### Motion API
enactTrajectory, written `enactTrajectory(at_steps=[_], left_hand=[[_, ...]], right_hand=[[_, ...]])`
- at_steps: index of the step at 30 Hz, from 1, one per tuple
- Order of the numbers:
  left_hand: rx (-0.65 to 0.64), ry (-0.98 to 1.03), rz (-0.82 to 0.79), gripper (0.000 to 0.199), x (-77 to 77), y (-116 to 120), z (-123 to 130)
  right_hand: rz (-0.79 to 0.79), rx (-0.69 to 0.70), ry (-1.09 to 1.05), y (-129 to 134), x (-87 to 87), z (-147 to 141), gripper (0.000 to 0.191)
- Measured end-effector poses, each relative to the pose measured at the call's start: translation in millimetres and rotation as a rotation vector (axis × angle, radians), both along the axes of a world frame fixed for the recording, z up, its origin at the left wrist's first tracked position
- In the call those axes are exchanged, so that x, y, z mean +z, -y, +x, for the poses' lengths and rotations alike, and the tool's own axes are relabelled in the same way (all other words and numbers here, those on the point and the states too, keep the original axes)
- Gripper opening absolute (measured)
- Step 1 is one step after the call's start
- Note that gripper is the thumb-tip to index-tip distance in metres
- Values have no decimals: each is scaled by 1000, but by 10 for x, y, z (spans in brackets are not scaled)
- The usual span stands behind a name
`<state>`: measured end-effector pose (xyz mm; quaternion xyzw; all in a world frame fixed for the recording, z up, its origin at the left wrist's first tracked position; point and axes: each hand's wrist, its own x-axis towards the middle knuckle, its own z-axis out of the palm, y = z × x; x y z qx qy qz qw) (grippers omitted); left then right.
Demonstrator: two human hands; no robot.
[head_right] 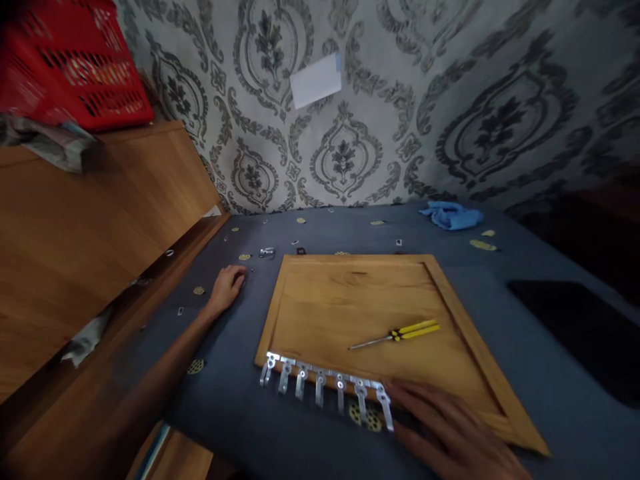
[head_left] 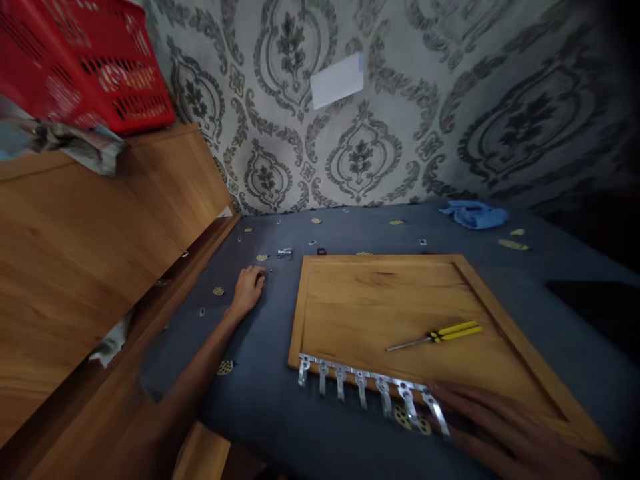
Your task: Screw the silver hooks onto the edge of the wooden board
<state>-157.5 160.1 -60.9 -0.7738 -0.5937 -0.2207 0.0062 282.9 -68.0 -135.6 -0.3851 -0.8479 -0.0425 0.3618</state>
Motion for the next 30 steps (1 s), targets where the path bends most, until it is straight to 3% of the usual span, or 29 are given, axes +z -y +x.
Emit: enactTrajectory(at_steps=[4,10,18,26,30], left_hand=[[-41,-42,16,34,-43,-60,64],[-49,-62,31,34,-38,-56,52],[-55,-61,34,34,-28,-169,52],[-73,-42,-3,32,8,-254,51],[-113,-15,-45,33,66,-281,47]], right_hand=[[47,82,138,-24,31,72,42],[-60,11,226,27,79,67,42],[-81,16,165,52,131,31,46],[31,69,111,35,538,-150,34],[-123,49,143,99,691,-202,38]])
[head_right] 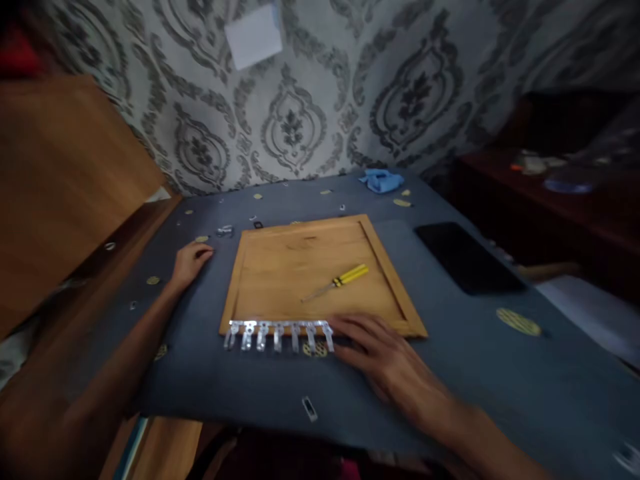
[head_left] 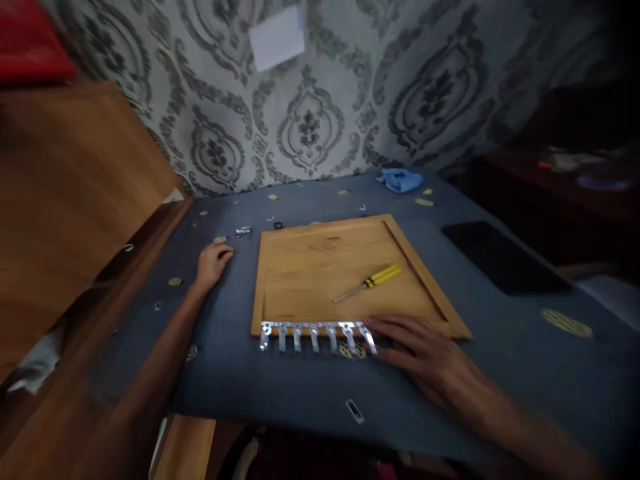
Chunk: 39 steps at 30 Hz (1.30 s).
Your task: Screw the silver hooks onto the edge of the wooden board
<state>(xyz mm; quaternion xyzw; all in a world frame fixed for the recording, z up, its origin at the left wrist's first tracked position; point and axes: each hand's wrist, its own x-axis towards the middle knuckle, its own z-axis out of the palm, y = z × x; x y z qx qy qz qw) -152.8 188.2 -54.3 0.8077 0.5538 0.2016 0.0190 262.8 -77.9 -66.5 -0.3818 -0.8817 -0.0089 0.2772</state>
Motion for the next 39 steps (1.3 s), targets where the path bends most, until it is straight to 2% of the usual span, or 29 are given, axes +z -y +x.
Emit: enactTrajectory(at_steps=[4,9,16,19,24,28,30,33,39], left_hand=[[-23,34,-29,28,37,-76,6],[-28,78,-19,13,83,-80,45],[12,163,21,12,189,58,158],[-14,210,15,14,271,203,303],[-209,231,-77,20,408,706,876],[-576,197,-273,14,516,1175,1456],[-710,160,-363,11,563,1325,1678],[-825,141,-480,10,605,1414,1884],[-890,71,-636,8,653,1427,2026]], right_hand=[[-55,-19,13,49,47,-21,34],[-55,-11,21,56,87,-43,34],[-57,-4,-19,59,60,-41,32],[-70,7,-17,67,91,-46,34],[-33,-10,-19,71,129,-67,27],[-36,-13,-15,74,135,-77,25],[-33,-30,-14,75,138,-82,24],[-39,-38,-26,72,144,-88,23],[-37,-52,-33,70,159,-87,25]])
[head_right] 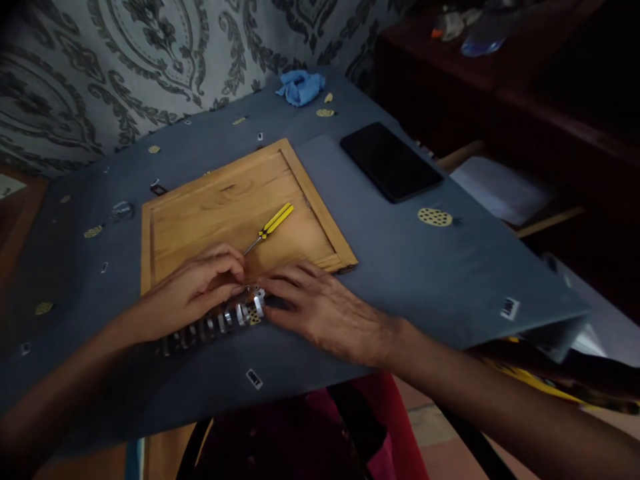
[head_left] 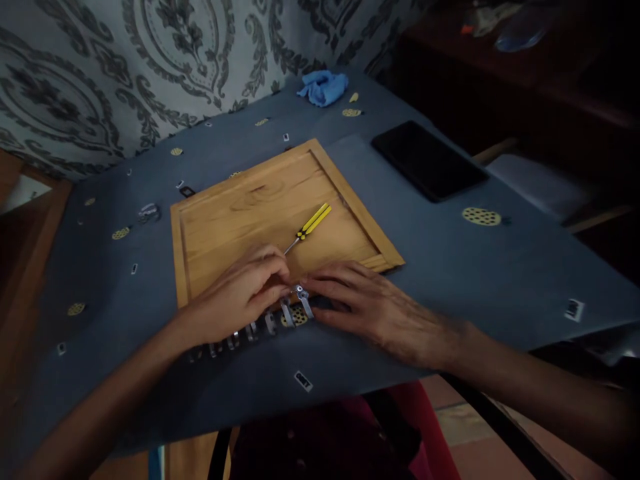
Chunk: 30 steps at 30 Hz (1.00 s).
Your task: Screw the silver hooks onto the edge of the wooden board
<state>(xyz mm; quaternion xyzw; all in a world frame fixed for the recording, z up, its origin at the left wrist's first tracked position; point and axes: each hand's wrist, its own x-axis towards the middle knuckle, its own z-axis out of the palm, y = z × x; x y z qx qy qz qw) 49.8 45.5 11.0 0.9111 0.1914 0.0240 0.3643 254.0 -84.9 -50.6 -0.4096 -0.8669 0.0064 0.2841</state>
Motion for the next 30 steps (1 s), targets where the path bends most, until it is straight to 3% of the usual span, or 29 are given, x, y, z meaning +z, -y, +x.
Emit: enactTrajectory(at_steps=[16,30], left_hand=[[-111,-155,203,11,58,89,145],[-163,-182,204,14,89,79,170]], right_hand=[[-9,-10,-32,-12,21,-24,28],[-3,-20,-16,-10,17,-18,31]])
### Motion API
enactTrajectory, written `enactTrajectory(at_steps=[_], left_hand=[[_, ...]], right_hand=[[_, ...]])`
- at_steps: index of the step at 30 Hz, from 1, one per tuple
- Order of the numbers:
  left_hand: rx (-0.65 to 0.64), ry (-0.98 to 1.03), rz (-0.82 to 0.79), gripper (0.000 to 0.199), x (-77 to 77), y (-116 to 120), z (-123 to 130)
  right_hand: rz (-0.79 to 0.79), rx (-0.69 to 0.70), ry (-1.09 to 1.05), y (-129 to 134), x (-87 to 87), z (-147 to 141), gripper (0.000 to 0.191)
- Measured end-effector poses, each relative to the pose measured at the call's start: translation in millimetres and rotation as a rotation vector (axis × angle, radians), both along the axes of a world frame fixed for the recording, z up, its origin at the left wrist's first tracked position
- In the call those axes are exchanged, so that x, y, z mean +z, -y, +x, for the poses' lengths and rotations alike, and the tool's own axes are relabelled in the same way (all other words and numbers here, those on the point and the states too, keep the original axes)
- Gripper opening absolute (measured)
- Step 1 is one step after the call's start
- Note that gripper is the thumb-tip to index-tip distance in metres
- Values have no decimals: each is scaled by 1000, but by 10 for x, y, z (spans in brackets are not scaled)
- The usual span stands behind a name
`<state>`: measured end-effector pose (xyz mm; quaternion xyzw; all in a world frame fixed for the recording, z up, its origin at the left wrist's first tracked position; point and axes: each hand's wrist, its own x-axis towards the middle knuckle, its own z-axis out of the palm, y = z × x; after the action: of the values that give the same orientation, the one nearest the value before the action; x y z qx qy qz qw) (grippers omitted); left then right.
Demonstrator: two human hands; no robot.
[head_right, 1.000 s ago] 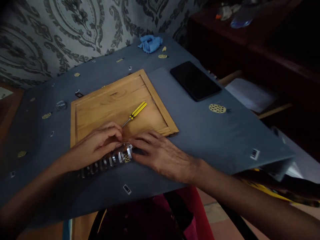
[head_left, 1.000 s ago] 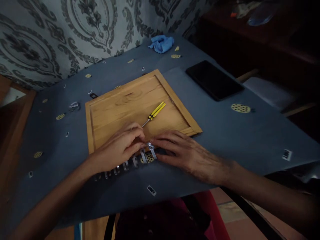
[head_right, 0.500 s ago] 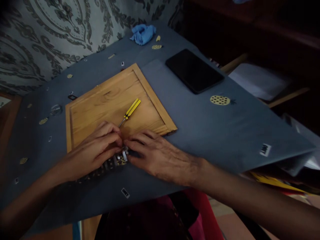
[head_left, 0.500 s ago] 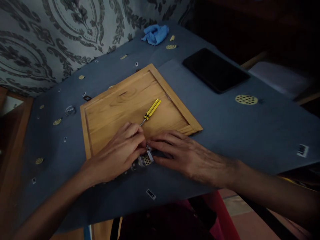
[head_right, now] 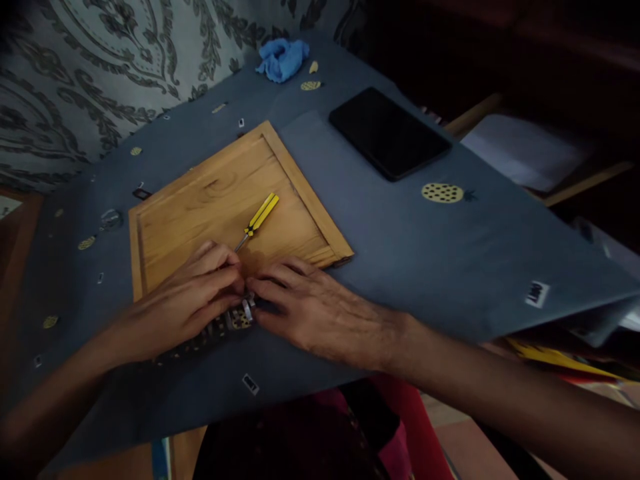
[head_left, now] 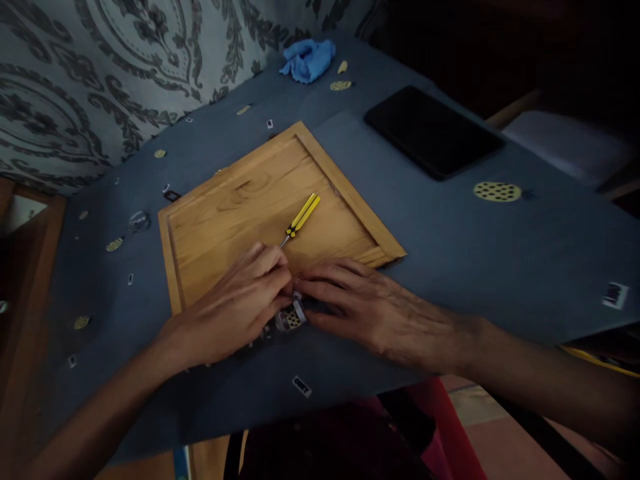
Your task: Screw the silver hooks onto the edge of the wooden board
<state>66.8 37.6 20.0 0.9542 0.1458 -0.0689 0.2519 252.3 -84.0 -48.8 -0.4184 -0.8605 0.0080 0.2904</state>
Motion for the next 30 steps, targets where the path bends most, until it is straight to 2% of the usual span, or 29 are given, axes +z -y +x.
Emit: enactTrajectory(at_steps=[17,21,27,30], left_hand=[[16,-25,-52,14,18,-40,57],[44,-14,-56,13,17,-37,74],[139,44,-160,11,-26,-47,77],[137,60,-166,11,-42,-49,75]], right_hand=[[-65,22,18,30,13,33,25],[-82,23,28,35,21,37,25],[-74,33,22,23,18,41,23],[-75,25,33,25,8,40,21]])
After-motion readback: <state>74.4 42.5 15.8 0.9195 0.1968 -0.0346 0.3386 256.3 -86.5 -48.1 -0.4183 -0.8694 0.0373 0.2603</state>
